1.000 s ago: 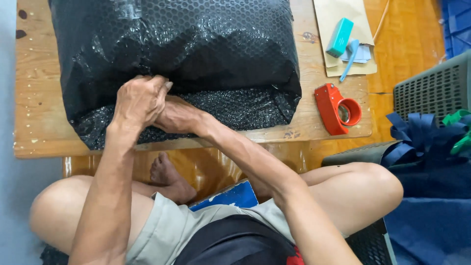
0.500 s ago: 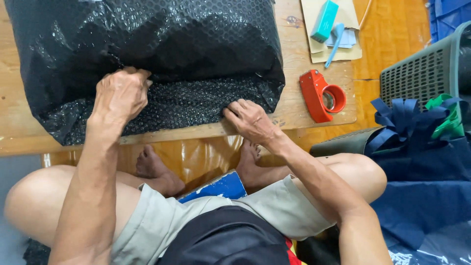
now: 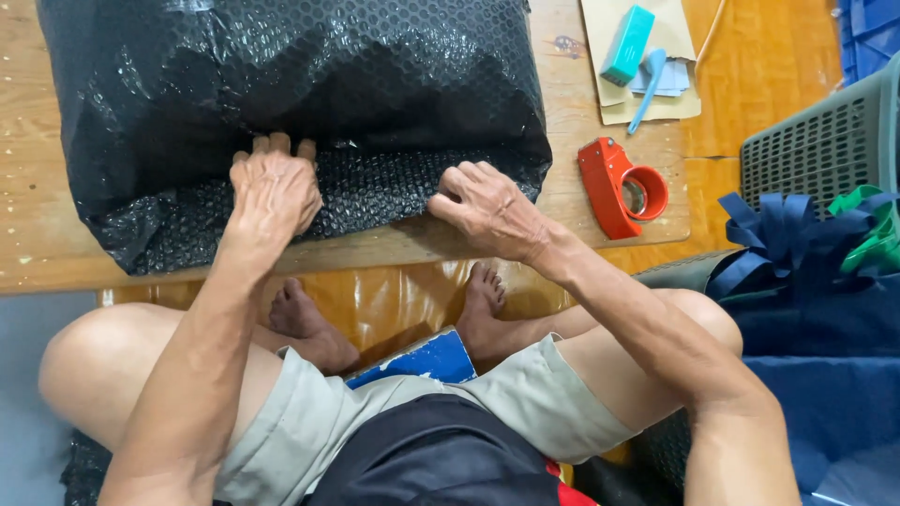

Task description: A person is wrapping a large object in black bubble wrap and securing the edges with red adhesive tape using a dispenser.

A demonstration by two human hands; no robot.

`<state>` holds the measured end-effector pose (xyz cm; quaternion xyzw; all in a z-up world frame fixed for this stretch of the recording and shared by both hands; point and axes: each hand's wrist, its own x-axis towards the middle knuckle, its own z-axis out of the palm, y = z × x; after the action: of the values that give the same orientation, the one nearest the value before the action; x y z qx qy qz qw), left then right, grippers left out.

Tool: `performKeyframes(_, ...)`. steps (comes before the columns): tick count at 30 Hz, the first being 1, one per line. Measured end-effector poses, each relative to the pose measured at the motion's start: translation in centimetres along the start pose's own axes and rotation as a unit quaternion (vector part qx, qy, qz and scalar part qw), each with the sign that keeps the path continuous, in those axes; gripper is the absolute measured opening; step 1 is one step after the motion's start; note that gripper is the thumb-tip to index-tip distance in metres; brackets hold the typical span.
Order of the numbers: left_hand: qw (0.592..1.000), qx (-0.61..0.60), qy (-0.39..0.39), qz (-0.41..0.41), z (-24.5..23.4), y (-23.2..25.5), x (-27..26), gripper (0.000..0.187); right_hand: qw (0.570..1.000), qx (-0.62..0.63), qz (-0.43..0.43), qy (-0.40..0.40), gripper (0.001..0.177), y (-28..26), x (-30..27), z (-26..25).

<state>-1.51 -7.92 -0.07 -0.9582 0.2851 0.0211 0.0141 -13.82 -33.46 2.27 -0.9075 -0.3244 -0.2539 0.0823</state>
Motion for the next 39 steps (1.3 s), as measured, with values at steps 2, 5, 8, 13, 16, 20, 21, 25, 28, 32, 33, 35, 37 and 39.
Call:
performKeyframes(2,0.999,-0.017,-0.025,-0.011,2.4,-1.4,0.8,0.040,1.000,-0.005,-0.007,-0.008,0.022,0.9,0.1,-0.1)
performKeyframes(5,0.993,-0.082,-0.088,-0.022,0.4,-1.9,0.8,0.061,1.000,0.001,-0.006,-0.020,0.025,2.2,0.7,-0.7)
performKeyframes(8,0.973,-0.152,-0.172,-0.033,-5.5,-0.9,0.2,0.085,0.999,0.030,0.012,-0.029,0.021,3.4,1.8,-1.6)
performKeyframes(13,0.962,-0.147,-0.231,-0.021,-5.3,-1.5,-0.1,0.115,0.993,0.102,0.042,-0.049,0.014,4.9,2.5,-1.1)
performKeyframes(16,0.976,-0.101,-0.194,-0.008,-0.1,-3.6,0.9,0.095,0.997,0.022,0.062,-0.049,0.038,5.8,2.6,0.6)
performKeyframes(20,0.996,-0.061,-0.064,0.031,0.6,-4.3,0.3,0.038,0.998,-0.013,0.062,0.008,0.008,6.2,3.7,0.4)
performKeyframes(21,0.994,-0.080,-0.071,0.027,-0.2,-4.0,0.1,0.036,0.997,0.011,0.074,0.036,0.009,6.3,4.0,0.2)
performKeyframes(25,0.989,-0.105,-0.103,0.006,-1.4,-3.7,-0.4,0.042,0.994,-0.068,0.081,0.038,0.007,8.2,3.3,1.5)
performKeyframes(28,0.985,-0.128,-0.117,-0.008,-2.2,-3.3,-1.3,0.032,0.995,-0.039,0.079,0.056,0.004,8.7,3.3,1.5)
performKeyframes(32,0.983,0.040,0.157,0.088,0.5,-4.0,-2.6,0.008,0.995,0.007,0.091,0.045,0.005,8.8,3.5,0.7)
performKeyframes(33,0.957,0.116,0.245,0.108,0.7,-4.0,-2.8,0.009,0.995,0.009,0.094,0.033,0.005,9.0,3.4,0.7)
performKeyframes(35,0.939,0.155,0.289,0.104,-1.3,-4.1,-3.0,0.005,0.995,0.026,0.096,0.031,0.004,9.0,3.4,0.6)
performKeyframes(37,0.917,0.193,0.334,0.099,-3.0,-4.5,-3.0,0.012,0.994,0.042,0.097,0.028,0.004,9.0,3.4,0.5)
performKeyframes(39,0.915,0.187,0.335,0.128,-4.3,-5.5,-2.8,0.007,0.993,0.049,0.106,0.020,0.005,9.0,3.2,0.6)
